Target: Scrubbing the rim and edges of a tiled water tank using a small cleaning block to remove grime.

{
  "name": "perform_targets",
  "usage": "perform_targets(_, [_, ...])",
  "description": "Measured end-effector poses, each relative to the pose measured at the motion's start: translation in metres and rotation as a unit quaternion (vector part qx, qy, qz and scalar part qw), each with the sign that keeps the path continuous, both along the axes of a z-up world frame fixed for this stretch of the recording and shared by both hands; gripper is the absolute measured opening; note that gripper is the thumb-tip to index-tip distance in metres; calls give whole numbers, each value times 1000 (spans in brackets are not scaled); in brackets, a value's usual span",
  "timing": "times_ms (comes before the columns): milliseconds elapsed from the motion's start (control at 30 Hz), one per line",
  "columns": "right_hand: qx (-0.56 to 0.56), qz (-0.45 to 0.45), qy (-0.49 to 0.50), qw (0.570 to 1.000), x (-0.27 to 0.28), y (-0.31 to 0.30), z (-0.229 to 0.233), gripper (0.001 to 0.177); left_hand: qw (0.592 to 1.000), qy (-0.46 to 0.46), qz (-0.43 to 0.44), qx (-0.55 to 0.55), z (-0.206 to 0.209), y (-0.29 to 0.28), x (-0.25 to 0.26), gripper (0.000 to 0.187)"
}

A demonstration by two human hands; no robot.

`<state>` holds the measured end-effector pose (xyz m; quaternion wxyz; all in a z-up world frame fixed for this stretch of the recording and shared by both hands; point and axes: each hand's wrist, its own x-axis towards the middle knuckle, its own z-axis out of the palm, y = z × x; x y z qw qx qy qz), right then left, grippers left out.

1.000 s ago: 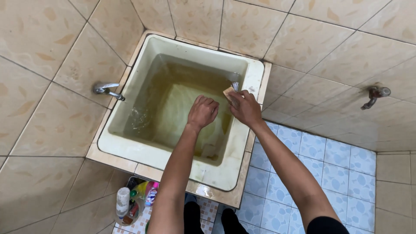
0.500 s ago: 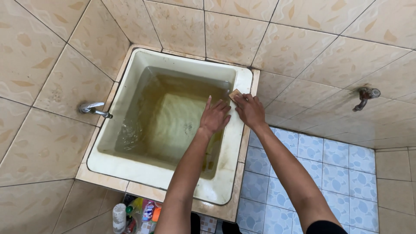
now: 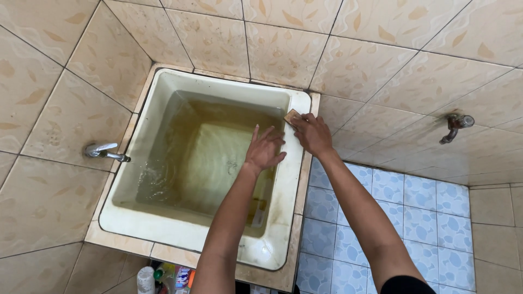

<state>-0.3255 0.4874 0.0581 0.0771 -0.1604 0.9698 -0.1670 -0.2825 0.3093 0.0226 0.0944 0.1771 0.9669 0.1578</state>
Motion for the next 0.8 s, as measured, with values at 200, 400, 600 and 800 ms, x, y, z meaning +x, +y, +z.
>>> perform_targets(200, [-30,13,-55,998,6,-1,7,39,997,-55,-22,-39,22,4,-13,46])
perform_targets(400, [-22,-9,-10,1000,-25,1,-7,41,990,-80,-38,-114,42,10,-28,70])
perform_targets(600, [-25,-9,-27,999,-35,4,3,37,978,-70,-35,-192,58,21,-36,74])
perform_targets(800, [-2,-16,3,1000,-68,5,-9,37,977,-53,-35,-204,54,33,-47,71])
